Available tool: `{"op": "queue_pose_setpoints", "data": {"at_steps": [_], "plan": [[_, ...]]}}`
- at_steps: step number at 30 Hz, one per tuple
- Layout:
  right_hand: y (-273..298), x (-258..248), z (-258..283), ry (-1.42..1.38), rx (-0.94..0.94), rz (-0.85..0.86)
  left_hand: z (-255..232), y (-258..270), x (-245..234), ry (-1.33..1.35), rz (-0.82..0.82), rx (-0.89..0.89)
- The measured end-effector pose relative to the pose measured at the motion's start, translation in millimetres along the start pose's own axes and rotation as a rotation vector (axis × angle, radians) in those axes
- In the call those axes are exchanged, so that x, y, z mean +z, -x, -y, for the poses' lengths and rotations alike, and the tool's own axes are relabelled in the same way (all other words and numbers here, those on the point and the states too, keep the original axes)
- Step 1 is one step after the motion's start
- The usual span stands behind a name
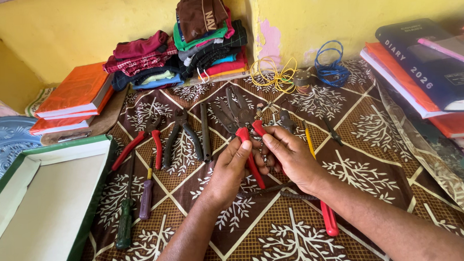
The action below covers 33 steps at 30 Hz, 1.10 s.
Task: The person arranges various hand tools on a patterned tablecloth. They pick up and place down pliers, screwdrivers, and a wire brush, positioning them in a neat row. The person handles each tool individually, adjusting their placement before moving to the next item.
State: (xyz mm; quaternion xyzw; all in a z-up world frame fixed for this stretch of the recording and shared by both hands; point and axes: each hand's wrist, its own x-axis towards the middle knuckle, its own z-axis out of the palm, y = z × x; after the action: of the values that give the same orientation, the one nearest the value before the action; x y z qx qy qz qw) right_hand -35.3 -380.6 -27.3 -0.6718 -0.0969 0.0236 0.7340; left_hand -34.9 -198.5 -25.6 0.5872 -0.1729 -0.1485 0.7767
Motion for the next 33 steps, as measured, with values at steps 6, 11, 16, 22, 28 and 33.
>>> {"op": "queue_pose_setpoints", "data": {"at_steps": [6,11,16,22,28,33], "plan": [[0,-4,2,0.063,0.044,-0.006,-4,0,-3,0.096,-0.022,-0.051],[0,-5,4,0.020,0.055,0.012,-6,1,-7,0.080,-0.004,-0.045],[-1,-9,5,0.011,0.074,0.019,-9,2,-11,0.089,0.009,-0.028],[-1,-12,6,0.040,0.042,0.033,-11,4,-13,0.053,-0.034,-0.063],[-3,-18,6,0.107,0.052,0.036,-16,3,-17,-0.079,-0.069,-0.075],[-5,-20,3,0.103,0.043,0.053,-19,4,-17,-0.145,-0.083,-0.076]]}}
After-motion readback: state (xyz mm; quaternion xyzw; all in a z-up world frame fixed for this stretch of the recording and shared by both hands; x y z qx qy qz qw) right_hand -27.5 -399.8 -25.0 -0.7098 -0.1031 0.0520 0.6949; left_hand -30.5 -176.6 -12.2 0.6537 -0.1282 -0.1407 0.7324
